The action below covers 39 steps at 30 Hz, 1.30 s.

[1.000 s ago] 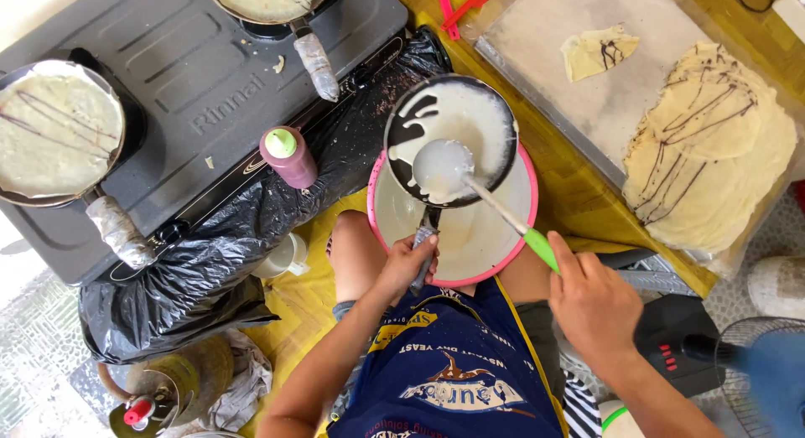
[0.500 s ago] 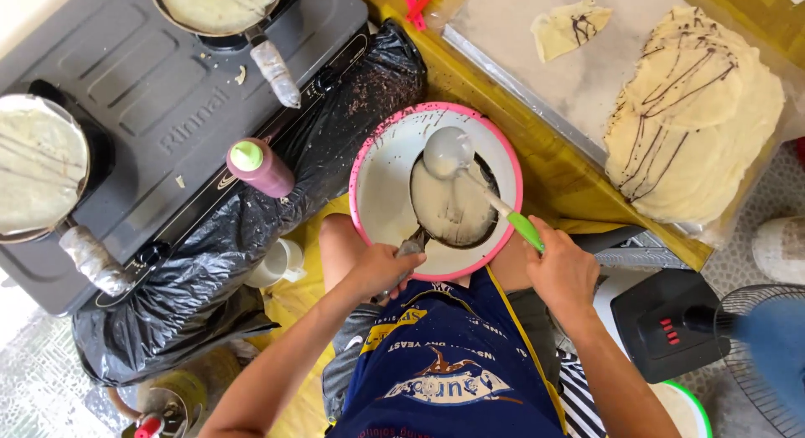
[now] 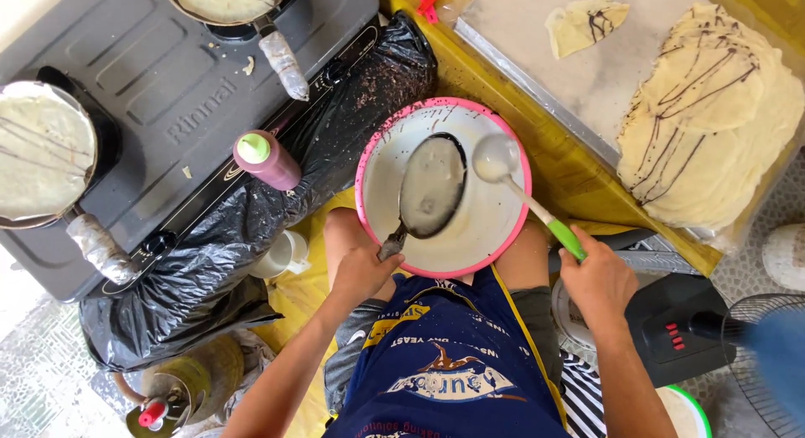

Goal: Preparing crepes by pouring batter into pans, spreading it, cooking, and stacking the finished products.

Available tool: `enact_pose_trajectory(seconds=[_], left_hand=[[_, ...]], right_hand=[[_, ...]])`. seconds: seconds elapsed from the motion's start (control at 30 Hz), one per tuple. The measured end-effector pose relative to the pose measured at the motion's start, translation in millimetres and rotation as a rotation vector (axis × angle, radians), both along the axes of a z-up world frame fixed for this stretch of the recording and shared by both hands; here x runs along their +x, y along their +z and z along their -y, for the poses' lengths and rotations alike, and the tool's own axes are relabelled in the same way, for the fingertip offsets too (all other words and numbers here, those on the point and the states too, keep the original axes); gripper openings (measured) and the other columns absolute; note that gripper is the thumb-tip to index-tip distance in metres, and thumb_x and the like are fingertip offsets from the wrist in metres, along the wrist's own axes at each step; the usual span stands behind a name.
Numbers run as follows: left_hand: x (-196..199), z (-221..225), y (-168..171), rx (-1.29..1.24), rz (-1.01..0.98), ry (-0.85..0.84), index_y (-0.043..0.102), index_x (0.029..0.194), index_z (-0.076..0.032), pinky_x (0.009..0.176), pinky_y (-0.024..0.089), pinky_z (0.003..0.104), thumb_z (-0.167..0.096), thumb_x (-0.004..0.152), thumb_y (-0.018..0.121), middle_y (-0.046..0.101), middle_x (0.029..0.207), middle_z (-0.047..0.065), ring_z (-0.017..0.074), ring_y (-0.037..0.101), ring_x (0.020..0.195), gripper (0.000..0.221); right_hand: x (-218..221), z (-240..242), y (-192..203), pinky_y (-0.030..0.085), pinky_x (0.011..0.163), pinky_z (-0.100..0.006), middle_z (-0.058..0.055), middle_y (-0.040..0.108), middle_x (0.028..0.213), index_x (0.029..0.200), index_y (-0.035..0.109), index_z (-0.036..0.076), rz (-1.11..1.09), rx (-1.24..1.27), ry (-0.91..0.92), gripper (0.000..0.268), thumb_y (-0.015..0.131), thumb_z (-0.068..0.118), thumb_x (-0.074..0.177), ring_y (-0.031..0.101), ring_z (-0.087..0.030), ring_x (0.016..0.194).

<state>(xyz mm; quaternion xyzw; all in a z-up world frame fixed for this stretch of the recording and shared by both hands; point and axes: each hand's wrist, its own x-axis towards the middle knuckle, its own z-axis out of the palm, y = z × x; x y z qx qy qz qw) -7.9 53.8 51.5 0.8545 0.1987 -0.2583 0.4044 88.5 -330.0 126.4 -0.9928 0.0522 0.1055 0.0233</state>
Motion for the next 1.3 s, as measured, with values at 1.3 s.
enact_pose_trajectory(seconds=[1.3], left_hand=[[-28.3, 80.1, -59.0, -0.944, 0.179, 0.954, 0.075, 0.091, -0.004, 0.053, 0.057, 0.032, -0.029, 0.082, 0.09, 0.069, 0.068, 0.009, 0.0168, 0.069, 0.057, 0.03]], right_hand=[[-128.3, -624.4, -43.9, 0.054, 0.085, -0.065, -0.027, 0.065, 0.119, 0.147, 0.044, 0.007, -1.387, 1.602, -0.041, 0.096, 0.07, 0.074, 0.084, 0.07, -0.047, 0.098]])
